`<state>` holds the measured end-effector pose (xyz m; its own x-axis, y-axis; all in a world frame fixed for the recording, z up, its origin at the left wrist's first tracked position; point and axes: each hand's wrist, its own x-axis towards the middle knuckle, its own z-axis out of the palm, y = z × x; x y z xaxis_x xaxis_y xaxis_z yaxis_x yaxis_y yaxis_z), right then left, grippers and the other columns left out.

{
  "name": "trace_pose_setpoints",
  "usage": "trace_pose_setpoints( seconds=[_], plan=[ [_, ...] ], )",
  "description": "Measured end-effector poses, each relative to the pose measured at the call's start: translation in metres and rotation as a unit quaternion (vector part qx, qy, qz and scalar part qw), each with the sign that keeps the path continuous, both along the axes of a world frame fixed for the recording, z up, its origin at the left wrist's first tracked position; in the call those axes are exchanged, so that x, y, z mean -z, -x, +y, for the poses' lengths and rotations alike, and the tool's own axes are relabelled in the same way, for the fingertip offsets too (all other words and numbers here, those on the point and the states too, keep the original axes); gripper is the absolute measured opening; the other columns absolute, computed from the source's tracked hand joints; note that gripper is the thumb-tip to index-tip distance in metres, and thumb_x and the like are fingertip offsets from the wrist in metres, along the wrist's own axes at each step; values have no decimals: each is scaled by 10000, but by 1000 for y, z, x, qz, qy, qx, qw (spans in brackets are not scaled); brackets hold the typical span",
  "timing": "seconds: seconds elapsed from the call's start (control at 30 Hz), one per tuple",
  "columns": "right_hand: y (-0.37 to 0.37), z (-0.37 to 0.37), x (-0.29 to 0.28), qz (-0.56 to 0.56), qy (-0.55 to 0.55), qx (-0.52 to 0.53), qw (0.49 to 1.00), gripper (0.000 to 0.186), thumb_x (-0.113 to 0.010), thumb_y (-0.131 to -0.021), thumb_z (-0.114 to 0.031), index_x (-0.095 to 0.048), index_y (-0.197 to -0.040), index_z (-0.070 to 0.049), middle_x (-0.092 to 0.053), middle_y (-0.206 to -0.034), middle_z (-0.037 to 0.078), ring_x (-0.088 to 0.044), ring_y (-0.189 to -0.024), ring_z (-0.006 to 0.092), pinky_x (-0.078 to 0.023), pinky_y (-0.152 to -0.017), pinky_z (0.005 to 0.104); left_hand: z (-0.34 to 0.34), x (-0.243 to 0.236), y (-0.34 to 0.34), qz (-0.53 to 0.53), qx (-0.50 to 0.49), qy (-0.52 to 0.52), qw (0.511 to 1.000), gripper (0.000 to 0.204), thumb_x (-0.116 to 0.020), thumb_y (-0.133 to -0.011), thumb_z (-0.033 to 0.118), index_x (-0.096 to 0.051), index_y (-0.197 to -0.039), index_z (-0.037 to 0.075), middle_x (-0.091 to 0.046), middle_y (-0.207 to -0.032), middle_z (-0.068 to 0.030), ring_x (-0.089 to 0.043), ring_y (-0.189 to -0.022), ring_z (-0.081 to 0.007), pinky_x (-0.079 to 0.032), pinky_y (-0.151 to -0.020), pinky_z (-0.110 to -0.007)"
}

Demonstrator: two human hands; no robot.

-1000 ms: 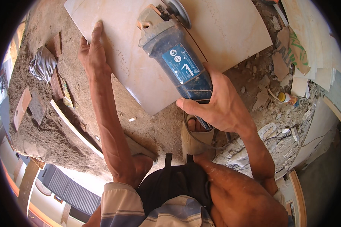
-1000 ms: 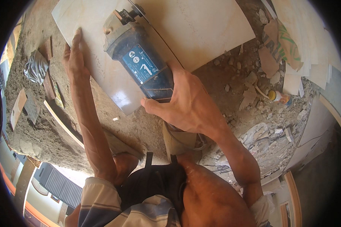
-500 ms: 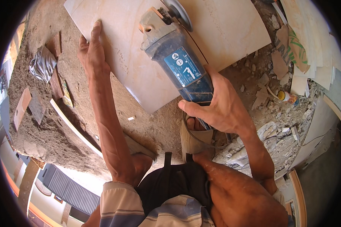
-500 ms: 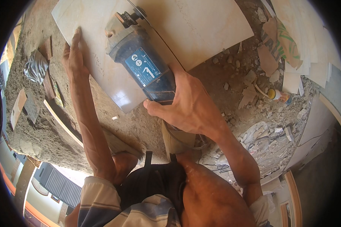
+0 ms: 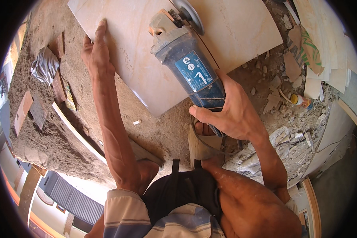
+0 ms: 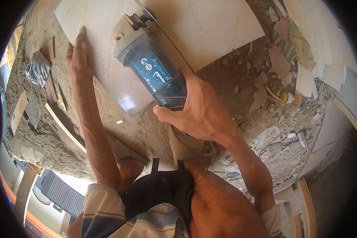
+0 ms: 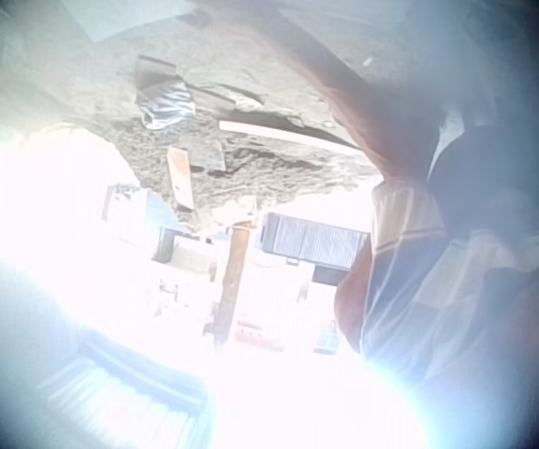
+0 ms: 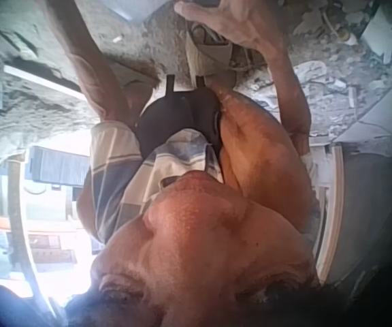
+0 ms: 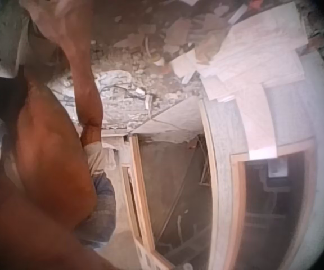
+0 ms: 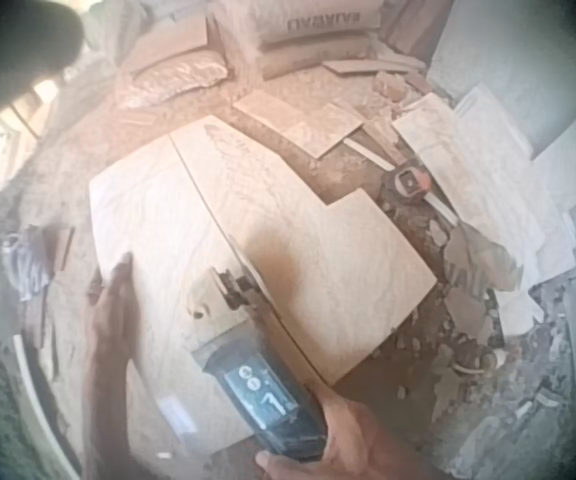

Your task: The person cuts a ceramic tile using an angle grinder, following a marked line and then separating the cut pieces.

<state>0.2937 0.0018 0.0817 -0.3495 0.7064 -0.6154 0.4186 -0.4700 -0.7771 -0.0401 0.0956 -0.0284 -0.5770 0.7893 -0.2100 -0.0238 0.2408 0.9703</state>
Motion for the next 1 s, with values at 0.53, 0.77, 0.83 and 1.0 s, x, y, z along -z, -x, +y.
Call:
trace_pose_setpoints(
  seconds=[0.53, 0.77, 0.83, 1.0],
  plan=[
    [-5, -11, 3, 0, -16, 3, 1000, 678, -902, -862, -353, -631, -1342, 42, -774, -1079, 228, -785, -992, 346, -618, -925, 461, 0, -6, -7, -1, -4, 22, 1000, 665, -917, -980, 297, -655, -1481, -53, -751, -1393, -145, -740, -1242, -238, -608, -1076, -365],
    [-8, -15, 3, 2, -9, 3, 1000, 667, -902, -867, -341, -629, -1334, 49, -773, -1067, 216, -785, -977, 330, -619, -914, 449, 1, -2, -4, -2, -9, -1, 1000, 527, -920, -986, 222, -677, -1380, -29, -808, -1234, -147, -793, -1095, -222, -664, -1002, -360],
    [-8, -17, 3, 9, -9, 7, 1000, 654, -899, -870, -336, -631, -1325, 50, -782, -1037, 212, -791, -968, 326, -618, -915, 447, 1, -2, -3, 0, -8, 0, 1000, 528, -921, -985, 223, -679, -1381, -28, -808, -1235, -148, -793, -1096, -223, -665, -1003, -364],
    [-11, -18, -1, 11, 7, 11, 1000, 622, -896, -873, -329, -641, -1298, 46, -802, -960, 202, -806, -949, 321, -616, -921, 442, 2, -2, -5, 1, -11, 2, 1000, 520, -925, -982, 232, -689, -1368, -24, -810, -1229, -145, -792, -1092, -220, -668, -994, -367]
  ],
)
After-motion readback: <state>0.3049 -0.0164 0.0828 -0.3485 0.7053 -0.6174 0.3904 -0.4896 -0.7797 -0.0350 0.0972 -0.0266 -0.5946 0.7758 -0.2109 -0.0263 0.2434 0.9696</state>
